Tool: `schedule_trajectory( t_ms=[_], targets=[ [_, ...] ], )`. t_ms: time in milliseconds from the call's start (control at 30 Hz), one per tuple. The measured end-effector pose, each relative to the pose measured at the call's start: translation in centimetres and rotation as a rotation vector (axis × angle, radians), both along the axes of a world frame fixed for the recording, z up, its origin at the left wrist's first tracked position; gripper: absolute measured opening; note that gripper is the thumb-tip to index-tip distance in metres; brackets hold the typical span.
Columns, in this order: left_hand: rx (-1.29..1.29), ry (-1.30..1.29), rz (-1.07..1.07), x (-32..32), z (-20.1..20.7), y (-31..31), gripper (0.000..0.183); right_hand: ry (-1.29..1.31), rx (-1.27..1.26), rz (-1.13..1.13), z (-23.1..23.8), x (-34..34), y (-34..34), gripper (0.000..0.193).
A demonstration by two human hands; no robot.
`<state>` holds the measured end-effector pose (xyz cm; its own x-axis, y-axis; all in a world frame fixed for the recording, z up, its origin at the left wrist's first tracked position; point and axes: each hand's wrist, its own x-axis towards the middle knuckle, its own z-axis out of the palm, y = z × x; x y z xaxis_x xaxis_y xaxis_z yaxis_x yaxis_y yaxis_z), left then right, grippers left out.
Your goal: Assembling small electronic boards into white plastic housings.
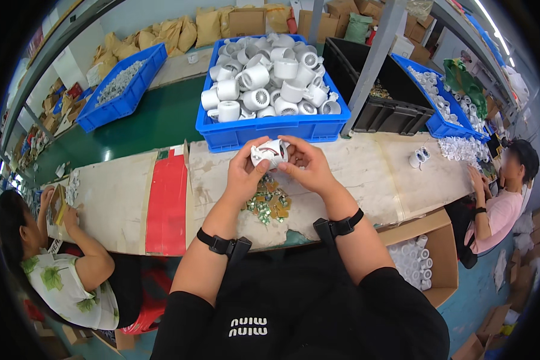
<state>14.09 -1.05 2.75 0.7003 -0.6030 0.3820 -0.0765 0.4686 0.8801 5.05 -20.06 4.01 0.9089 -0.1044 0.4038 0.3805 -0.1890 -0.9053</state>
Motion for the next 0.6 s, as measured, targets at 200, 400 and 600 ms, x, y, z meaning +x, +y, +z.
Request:
schedule_trajectory(
  t_ms=[200, 400, 600],
  targets=[
    [0.007, -0.207, 0.049, -0.7, -0.1, 0.1, 0.055, 0.155, 0.26, 0.098, 0.3, -0.4, -0.3, 0.065],
    [-0.011, -0.252, 0.082, -1.5, -0.2, -0.1, 0.053, 0.146, 0.104, 0.097, -0.5, -0.1, -1.2, 0.062],
    [0.244, -0.495, 0.273, -0.5, 1.4, 1.2, 0.041, 0.334, 0.191, 0.11, 0.7, -0.4, -0.5, 0.05]
  ],
)
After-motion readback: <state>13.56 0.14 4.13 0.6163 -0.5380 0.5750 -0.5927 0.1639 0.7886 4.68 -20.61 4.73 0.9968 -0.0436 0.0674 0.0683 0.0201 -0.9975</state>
